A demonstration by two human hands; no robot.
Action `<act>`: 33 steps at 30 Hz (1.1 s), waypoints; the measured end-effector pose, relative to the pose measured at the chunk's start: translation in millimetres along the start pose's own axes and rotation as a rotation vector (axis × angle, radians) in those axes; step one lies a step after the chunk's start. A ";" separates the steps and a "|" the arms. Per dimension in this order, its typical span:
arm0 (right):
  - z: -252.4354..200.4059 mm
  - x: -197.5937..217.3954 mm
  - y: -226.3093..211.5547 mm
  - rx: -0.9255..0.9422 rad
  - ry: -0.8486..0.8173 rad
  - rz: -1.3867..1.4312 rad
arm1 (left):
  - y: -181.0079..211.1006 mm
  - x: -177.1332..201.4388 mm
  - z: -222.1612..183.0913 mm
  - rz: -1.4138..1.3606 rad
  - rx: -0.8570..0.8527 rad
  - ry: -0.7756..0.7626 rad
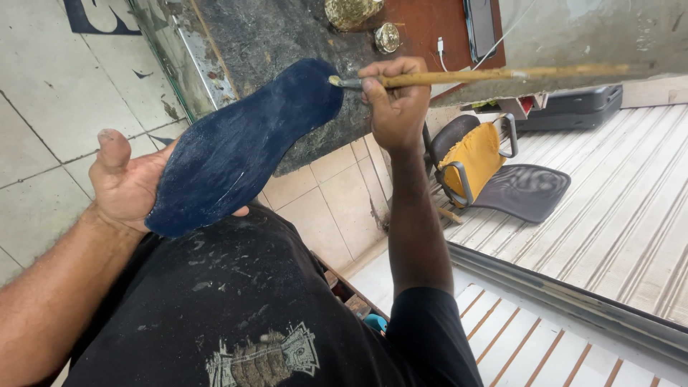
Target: Applying glue to a shoe sole using a brush at a repair bench
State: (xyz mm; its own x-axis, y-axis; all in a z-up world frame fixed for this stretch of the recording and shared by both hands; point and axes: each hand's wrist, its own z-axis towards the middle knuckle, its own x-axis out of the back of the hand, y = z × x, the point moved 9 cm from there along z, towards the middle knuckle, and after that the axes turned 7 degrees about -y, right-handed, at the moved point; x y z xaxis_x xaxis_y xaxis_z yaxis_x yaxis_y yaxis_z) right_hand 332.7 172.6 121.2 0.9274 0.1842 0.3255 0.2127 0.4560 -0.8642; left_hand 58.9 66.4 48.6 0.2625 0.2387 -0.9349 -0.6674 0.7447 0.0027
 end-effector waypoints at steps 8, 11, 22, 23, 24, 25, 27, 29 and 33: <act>-47.4 -14.8 -23.6 -0.127 0.376 -0.236 | 0.6 6.3 -2.1 -0.024 -0.025 0.081; -55.6 -43.1 -34.1 -0.081 0.420 -0.218 | 1.8 9.7 -3.3 -0.041 -0.038 0.082; -53.1 -93.7 -47.2 -0.012 0.205 0.120 | 0.8 12.2 -4.7 -0.042 -0.018 0.070; -44.6 -88.2 -36.9 -0.011 0.200 0.128 | -2.7 -1.9 3.0 -0.038 -0.024 0.075; -38.9 -81.5 -27.9 0.009 0.220 0.182 | 1.6 -10.9 7.7 0.146 -0.100 0.145; -33.2 -74.6 -18.8 0.028 0.239 0.235 | 6.4 -21.8 11.9 0.328 -0.175 0.218; -23.1 -65.8 -11.3 -0.019 0.322 0.139 | 6.2 -10.8 9.0 0.325 -0.177 0.239; -19.6 -67.8 -8.5 -0.061 0.397 0.043 | 7.6 -7.4 9.6 0.323 -0.188 0.257; -10.1 -76.1 -11.4 -0.109 0.310 0.003 | 0.8 11.2 -0.3 0.146 -0.110 0.128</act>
State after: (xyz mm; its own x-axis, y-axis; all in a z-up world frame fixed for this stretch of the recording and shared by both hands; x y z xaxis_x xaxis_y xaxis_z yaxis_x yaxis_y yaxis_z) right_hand 262.8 144.5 102.5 0.9741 -0.0959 0.2049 0.2258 0.3572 -0.9063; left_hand 61.1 69.4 38.0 0.0711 0.2529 -0.9649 -0.7655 0.6340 0.1097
